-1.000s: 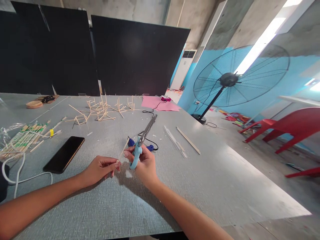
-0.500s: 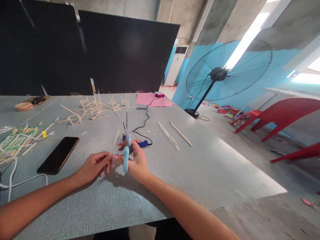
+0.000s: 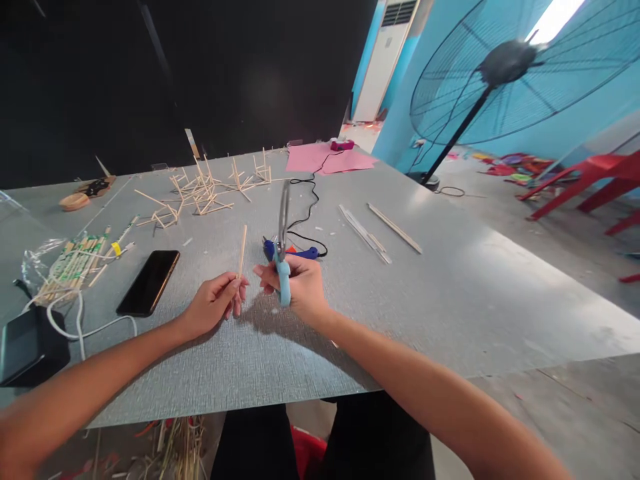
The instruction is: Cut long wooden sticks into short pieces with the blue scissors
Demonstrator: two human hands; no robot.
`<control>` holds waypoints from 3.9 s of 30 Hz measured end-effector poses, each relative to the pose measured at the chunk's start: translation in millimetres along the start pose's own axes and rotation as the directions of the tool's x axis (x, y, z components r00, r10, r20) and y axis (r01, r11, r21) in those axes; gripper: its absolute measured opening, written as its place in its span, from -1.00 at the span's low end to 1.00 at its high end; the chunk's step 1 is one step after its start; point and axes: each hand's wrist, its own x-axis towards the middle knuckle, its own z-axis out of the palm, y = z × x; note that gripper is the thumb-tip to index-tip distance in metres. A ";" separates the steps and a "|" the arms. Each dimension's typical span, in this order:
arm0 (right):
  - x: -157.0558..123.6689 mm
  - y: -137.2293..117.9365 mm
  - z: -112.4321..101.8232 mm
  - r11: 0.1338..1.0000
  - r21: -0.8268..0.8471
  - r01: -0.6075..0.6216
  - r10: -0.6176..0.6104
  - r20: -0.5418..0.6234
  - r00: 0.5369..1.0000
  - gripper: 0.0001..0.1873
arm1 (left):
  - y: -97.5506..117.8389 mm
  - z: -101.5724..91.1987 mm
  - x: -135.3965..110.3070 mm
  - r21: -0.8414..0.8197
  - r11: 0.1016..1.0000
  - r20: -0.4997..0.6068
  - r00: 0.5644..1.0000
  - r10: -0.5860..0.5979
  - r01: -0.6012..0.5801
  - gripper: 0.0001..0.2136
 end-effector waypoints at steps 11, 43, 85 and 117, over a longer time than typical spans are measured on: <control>25.9 1.9 -23.0 0.997 -0.074 0.016 -0.014 0.030 0.999 -0.55 | 1.9 0.4 -3.6 0.041 0.999 -0.012 1.000 -0.020 0.020 -0.61; -1.5 9.0 -28.1 0.998 -0.054 0.033 -0.020 0.232 0.973 -0.70 | 22.9 19.2 -6.3 -0.254 0.922 0.049 0.956 -0.291 0.293 -0.66; -25.6 8.9 -24.4 0.978 -0.211 -0.004 0.056 0.241 0.969 -0.73 | 16.2 20.7 -11.6 -0.189 0.951 0.270 0.944 -0.189 0.245 -0.74; -30.2 10.6 -25.4 0.980 -0.193 0.058 -0.014 0.225 0.974 -0.77 | 20.7 23.9 -12.0 -0.111 0.978 0.165 0.974 -0.155 0.175 -0.79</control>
